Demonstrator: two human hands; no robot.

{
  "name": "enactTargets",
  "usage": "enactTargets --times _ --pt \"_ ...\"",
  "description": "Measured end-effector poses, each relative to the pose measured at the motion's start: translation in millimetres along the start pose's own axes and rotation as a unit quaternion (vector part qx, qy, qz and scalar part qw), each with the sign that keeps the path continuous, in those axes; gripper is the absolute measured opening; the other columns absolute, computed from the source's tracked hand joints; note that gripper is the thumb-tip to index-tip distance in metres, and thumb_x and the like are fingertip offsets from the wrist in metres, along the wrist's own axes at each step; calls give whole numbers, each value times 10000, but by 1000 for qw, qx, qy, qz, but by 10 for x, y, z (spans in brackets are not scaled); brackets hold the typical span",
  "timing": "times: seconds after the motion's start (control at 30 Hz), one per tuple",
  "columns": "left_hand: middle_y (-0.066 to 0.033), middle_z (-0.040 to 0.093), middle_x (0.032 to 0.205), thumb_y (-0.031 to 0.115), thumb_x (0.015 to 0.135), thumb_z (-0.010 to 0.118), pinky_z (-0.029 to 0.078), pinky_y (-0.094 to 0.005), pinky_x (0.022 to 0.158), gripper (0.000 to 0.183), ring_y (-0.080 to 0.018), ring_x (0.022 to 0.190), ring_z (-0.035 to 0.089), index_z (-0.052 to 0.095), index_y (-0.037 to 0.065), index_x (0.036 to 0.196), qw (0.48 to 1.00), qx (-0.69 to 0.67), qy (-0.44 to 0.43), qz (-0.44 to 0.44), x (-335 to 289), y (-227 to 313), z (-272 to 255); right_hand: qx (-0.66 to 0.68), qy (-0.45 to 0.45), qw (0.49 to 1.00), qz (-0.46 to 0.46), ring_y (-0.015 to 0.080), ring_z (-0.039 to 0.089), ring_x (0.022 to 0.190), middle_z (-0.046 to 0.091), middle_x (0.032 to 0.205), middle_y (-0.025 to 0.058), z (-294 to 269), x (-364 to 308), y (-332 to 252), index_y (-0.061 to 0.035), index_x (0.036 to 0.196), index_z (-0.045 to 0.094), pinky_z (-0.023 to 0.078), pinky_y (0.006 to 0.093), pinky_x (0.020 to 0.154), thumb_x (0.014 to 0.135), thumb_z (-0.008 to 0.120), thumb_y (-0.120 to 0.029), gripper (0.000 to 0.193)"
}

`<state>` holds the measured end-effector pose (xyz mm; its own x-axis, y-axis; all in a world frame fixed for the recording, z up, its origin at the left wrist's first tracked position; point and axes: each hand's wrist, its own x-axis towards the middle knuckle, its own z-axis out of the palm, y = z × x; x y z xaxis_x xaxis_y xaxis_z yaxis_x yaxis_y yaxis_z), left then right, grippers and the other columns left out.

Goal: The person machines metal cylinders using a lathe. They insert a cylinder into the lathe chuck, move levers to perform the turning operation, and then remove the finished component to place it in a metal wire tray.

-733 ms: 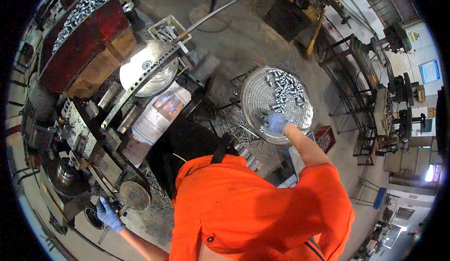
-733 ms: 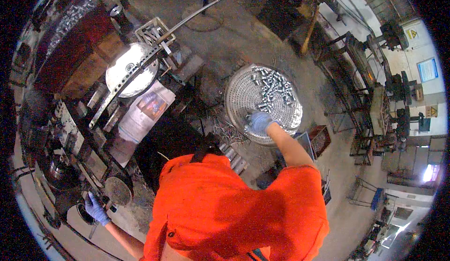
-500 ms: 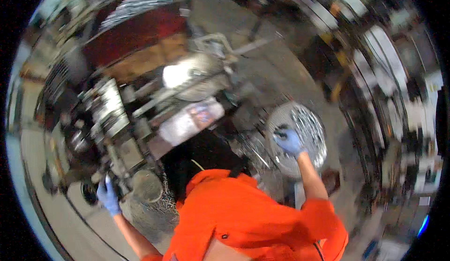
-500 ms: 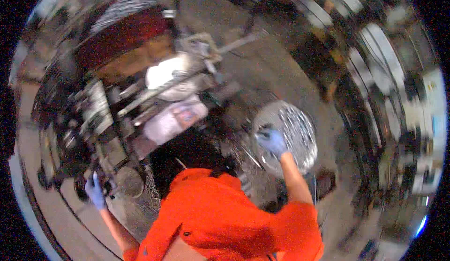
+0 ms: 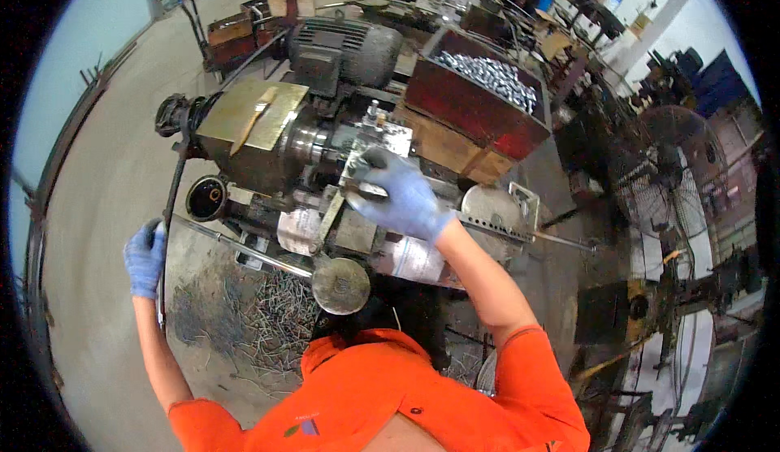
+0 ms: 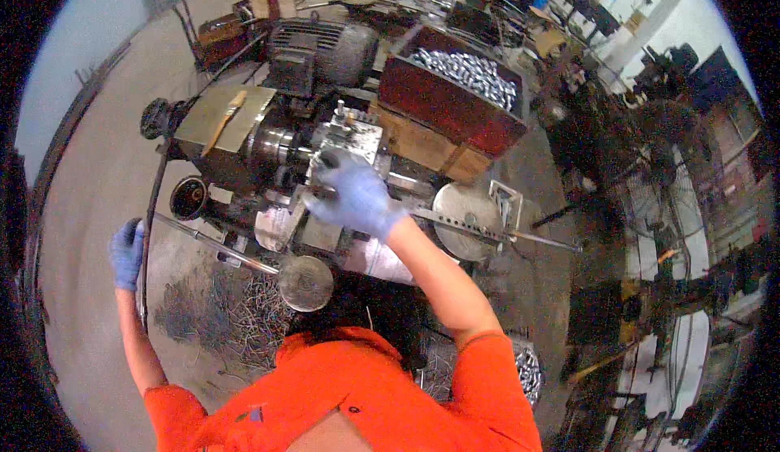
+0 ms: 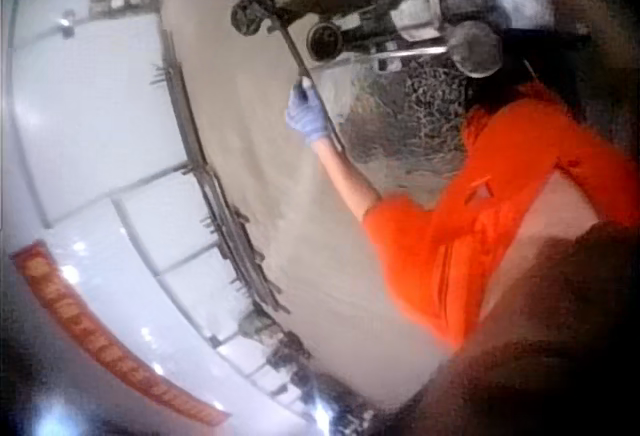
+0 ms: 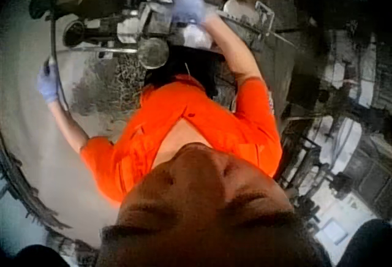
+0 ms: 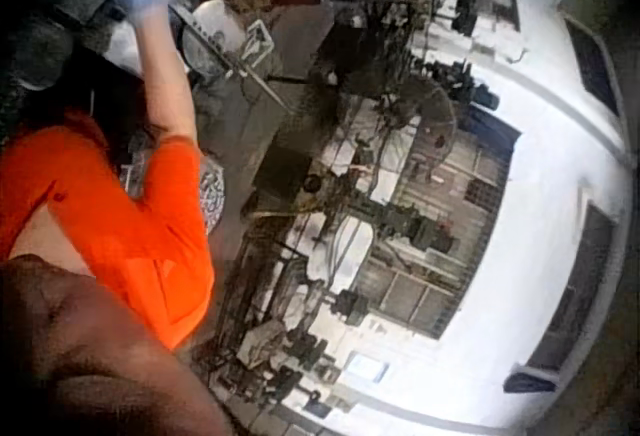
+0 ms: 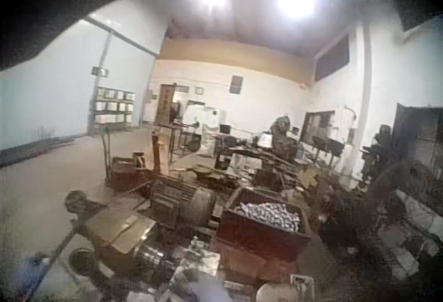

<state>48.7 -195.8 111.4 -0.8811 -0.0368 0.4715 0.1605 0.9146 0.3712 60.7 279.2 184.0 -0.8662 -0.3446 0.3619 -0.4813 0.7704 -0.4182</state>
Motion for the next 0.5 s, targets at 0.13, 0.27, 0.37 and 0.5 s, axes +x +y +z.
enactTargets --times 0.13,0.27,0.37,0.5 --pt "-133 651 788 279 855 552 478 -374 663 236 -277 704 624 665 81 918 991 116 -4 -60 -479 -422 -357 -185 -139 973 -11 375 560 945 561 1062 220 418 776 151 -42 927 648 439 424 850 720 634 -424 434" --pt "-159 646 824 279 861 543 473 -382 678 258 -300 732 617 658 61 936 979 113 -73 -155 -943 -730 -317 -170 -194 966 36 368 572 904 595 970 217 702 1042 284 -20 960 618 443 413 828 676 649 -451 517" --pt "-190 640 833 279 868 536 470 -380 683 290 -304 728 617 647 26 958 984 81 -26 -156 -1094 -693 -178 -147 -188 969 67 354 599 838 623 860 211 841 1111 390 -12 946 613 467 399 776 684 623 -495 550" --pt "-184 647 829 264 890 515 463 -355 702 308 -245 728 613 634 -6 979 968 -87 -12 -237 -1048 -655 -84 -68 -153 977 133 348 629 750 628 742 236 843 1196 396 30 770 658 485 409 734 686 606 -549 588"
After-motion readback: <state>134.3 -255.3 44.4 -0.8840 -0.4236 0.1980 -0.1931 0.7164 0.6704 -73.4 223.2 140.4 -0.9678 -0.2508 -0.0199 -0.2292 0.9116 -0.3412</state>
